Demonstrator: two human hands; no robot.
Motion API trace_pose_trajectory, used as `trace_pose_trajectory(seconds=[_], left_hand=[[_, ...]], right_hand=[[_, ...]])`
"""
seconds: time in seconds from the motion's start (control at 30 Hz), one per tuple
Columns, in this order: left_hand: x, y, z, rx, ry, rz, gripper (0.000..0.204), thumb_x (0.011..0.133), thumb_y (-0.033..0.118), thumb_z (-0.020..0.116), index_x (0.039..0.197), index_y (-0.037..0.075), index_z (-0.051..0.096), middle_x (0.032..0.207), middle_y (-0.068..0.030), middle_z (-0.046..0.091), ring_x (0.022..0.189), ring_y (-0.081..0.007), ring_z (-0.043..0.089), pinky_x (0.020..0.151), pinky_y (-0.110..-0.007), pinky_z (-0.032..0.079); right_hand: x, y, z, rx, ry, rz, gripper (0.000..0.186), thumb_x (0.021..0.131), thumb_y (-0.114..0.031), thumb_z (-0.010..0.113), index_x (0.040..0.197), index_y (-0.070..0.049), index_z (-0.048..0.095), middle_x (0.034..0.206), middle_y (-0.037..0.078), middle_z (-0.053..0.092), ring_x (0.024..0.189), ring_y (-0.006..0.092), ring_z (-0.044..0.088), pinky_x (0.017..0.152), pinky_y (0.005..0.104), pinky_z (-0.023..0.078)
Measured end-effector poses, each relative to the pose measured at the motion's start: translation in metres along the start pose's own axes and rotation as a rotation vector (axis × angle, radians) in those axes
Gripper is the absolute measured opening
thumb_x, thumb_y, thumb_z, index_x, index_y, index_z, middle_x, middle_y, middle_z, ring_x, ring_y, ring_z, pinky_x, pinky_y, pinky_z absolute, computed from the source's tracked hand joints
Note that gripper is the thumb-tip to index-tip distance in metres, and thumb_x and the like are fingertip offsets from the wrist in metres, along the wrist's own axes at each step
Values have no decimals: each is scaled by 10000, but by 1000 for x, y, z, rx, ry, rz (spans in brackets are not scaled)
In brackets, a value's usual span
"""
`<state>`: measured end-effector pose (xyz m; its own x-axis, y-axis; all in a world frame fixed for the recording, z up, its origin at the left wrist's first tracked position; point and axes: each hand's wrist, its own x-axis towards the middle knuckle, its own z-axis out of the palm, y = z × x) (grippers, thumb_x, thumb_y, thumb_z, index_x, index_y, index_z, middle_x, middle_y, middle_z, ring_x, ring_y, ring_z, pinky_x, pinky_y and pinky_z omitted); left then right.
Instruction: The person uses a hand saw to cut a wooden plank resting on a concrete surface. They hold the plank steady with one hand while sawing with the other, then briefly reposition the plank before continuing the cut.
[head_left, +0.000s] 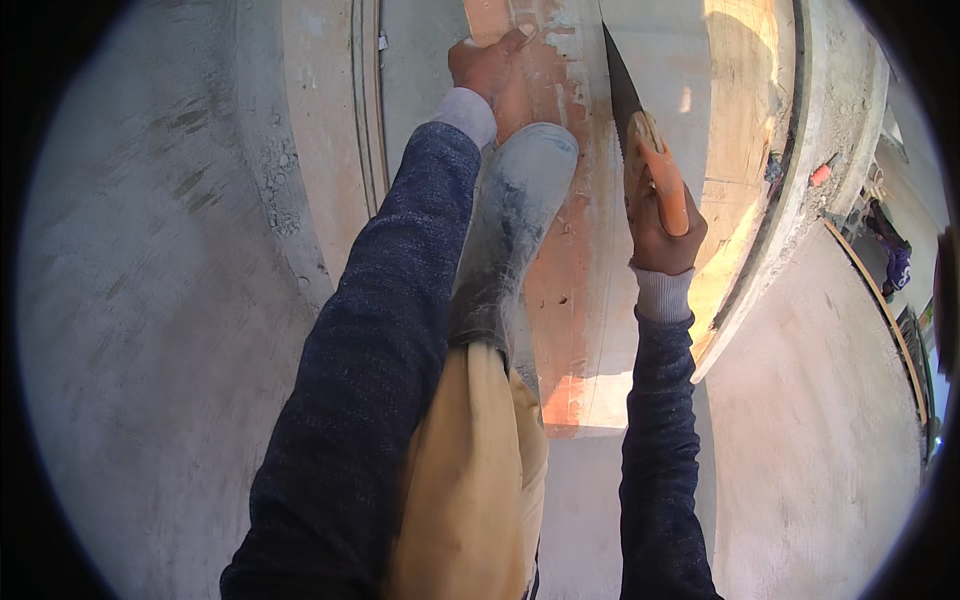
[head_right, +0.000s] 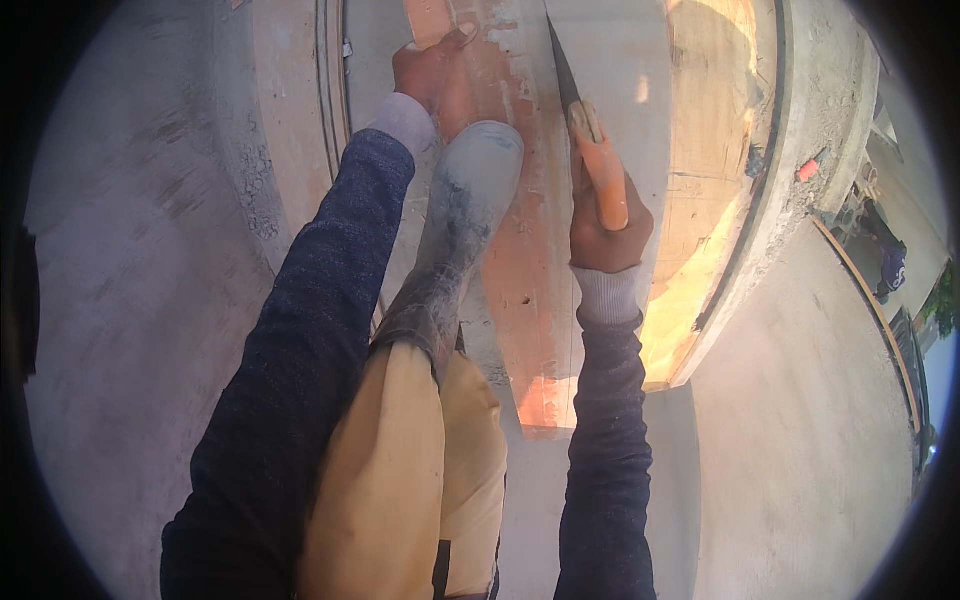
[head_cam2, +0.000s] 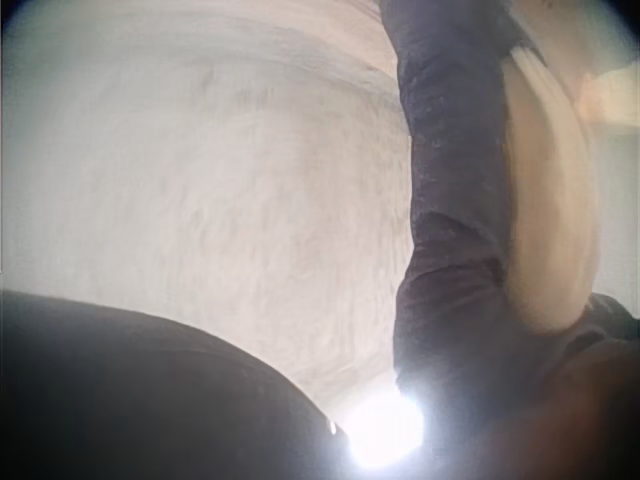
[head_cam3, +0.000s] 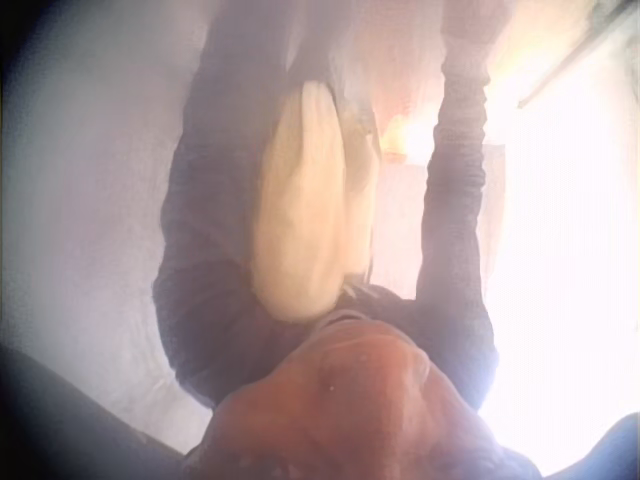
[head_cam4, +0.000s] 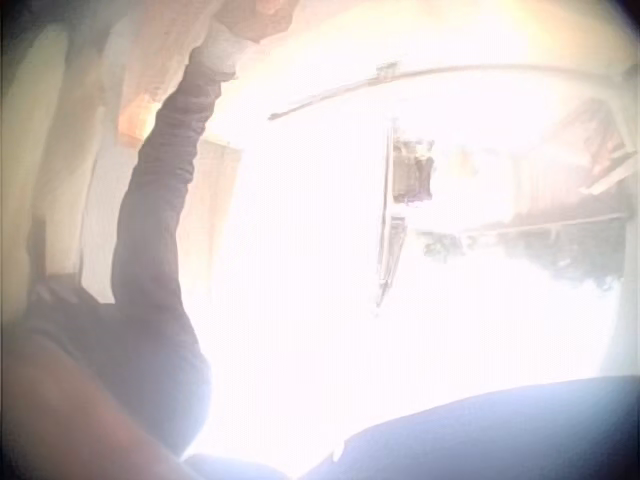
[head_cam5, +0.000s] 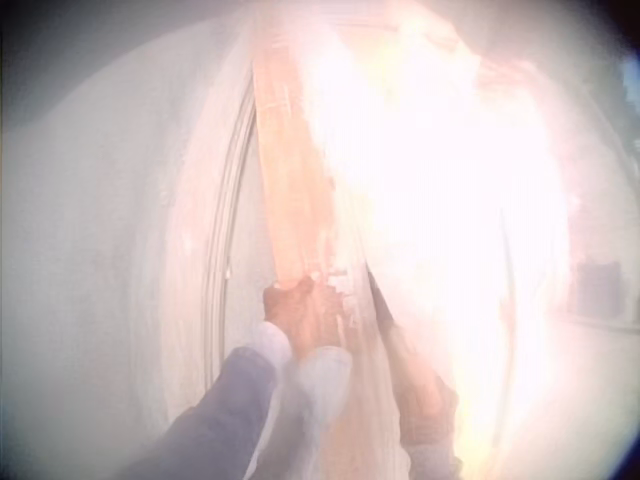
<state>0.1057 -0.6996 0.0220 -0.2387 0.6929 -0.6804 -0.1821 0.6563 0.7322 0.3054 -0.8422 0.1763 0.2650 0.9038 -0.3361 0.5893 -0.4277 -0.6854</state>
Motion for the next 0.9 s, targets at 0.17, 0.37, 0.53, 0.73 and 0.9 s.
trace_pose_trajectory(seconds=[0.17, 0.37, 0.53, 0.73, 0.9], left_hand=[[16, 2, -35, 11, 75, -4, 474, 757, 269, 892, 1046, -50, 693, 968, -106, 714, 814, -185, 678, 747, -329, 556], [-1, -9, -39, 58, 31, -13, 482, 753, 269, 895, 1052, -52, 695, 995, -101, 709, 845, -173, 669, 764, -321, 550], [3, -14, -5, 16, -9, -44, 497, 753, 268, 897, 1054, -67, 687, 997, -105, 705, 854, -175, 665, 798, -311, 541], [10, -4, -37, -1, 19, 42, 504, 749, 255, 897, 1054, -81, 678, 1008, -111, 704, 862, -186, 673, 792, -311, 547], [19, -13, -19, -23, 21, 45, 490, 753, 245, 893, 1045, -83, 674, 1007, -120, 708, 865, -192, 682, 785, -315, 557]], right_hand=[[-72, -31, -26, 5, -78, -100, 351, 986, -107, 581, 1303, 36, 626, 1204, 188, 702, 1132, 246, 673, 888, 330, 553], [-124, -59, -72, 45, -161, 112, 406, 1018, -147, 495, 1362, 54, 574, 1285, 223, 643, 1115, 294, 679, 919, 372, 560], [-1, -3, 6, 43, 4, 46, 274, 928, -70, 622, 1177, 43, 648, 935, 146, 730, 781, 206, 689, 695, 318, 550], [-151, -62, -95, -54, -216, 94, 364, 998, 3, 500, 1346, 82, 573, 1374, 225, 612, 1246, 293, 627, 964, 355, 545], [-40, -7, -15, -115, -74, -21, 415, 913, -16, 570, 1324, 40, 594, 1115, 187, 729, 946, 251, 731, 792, 346, 571]])
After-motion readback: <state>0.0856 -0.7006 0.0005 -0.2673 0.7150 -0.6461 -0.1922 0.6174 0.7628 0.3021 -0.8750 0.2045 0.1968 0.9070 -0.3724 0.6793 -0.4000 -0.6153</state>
